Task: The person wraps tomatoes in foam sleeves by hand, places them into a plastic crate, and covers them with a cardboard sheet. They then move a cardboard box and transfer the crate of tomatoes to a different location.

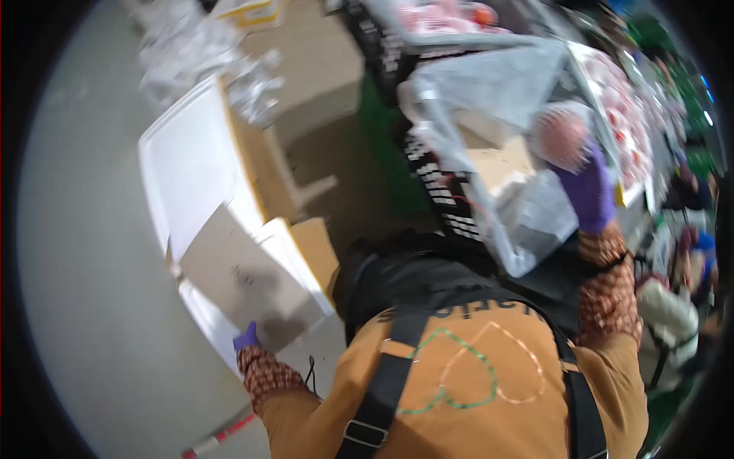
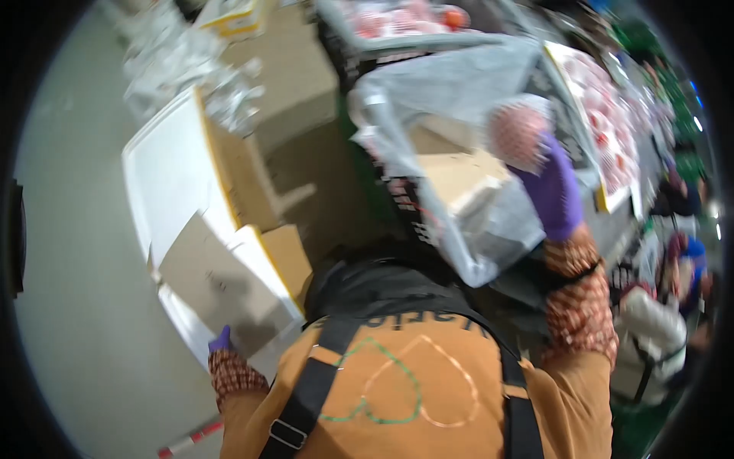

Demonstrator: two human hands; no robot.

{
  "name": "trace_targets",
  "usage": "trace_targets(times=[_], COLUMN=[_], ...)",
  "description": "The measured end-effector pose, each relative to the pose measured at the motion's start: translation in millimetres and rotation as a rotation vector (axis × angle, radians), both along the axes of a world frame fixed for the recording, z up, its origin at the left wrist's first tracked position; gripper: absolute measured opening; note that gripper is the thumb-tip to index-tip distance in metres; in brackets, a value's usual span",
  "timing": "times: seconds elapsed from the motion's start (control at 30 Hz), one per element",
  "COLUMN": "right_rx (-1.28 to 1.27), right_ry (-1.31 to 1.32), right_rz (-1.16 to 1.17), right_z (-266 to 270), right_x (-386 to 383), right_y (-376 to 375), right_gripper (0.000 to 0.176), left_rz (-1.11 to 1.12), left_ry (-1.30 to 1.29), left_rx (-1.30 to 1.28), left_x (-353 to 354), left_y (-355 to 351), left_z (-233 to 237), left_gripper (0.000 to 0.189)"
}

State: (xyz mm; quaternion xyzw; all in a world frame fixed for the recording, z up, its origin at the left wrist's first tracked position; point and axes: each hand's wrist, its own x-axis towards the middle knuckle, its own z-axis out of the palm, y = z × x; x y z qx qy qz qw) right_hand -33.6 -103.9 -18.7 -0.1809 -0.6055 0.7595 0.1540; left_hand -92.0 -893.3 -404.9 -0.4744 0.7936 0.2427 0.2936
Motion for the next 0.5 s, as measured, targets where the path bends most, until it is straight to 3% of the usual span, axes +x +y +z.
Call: trace_targets(times=[0.03,0.07,0.1,0.13,0.23,0.3,0.4,0.43,0.47,0.5], right_rx=[0.224,0.163,0.102,0.042,0.196,-0.232,-0.193,-0.238,-0.229,0.019], right_ry=[-0.032,-0.035,-0.039,-0.043,-0.148,0.005,-0.018,-0.003,0.004,-0.049], right_rz=[0.059,0.060,0.060,0.058,0.050,0.116,0.097,0.103,0.090,0.096], right_z=[-4.6,-3.2,-2.0,-1.1,-1.4,0.6,2.4,10.0,9.3,4.3], right_x=[0.4,-0.5,-1.7,-3.4,-9.2,-14.4,-21.4,-27.2,-29.2,-29.0], right_y=[8.8,10.6,12.9,15.7,11.0,-2.7,-2.9,-17.3,-17.0,-10.8], right_gripper=[0.043,0.043,0.044,0.044,0.046,0.047,0.047,0.047,0.047,0.047], left_rz=[-0.078,-0.140,-0.108,-0.034,0.100,0.079,0.047,-0.044,-0.059,0.015], left_ry=[-0.082,-0.169,-0.166,-0.044,-0.015,0.091,-0.057,-0.157,-0.150,0.073], left_rx=[-0.154,-0.301,-0.327,-0.204,-0.229,-0.100,-0.025,-0.048,-0.041,0.115], left_x=[-5.1,-13.1,-15.9,-13.3,-6.4,-4.0,-16.4,-18.3,-15.2,-7.1], left_y=[18.3,46.2,50.6,55.6,56.0,45.6,62.8,45.5,27.8,15.1], left_z=[16.8,44.9,43.8,51.0,47.6,29.7,78.9,56.6,41.7,32.3], left_gripper=[0.101,0.115,0.124,0.109,0.102,0.088,0.079,0.067,0.067,0.059])
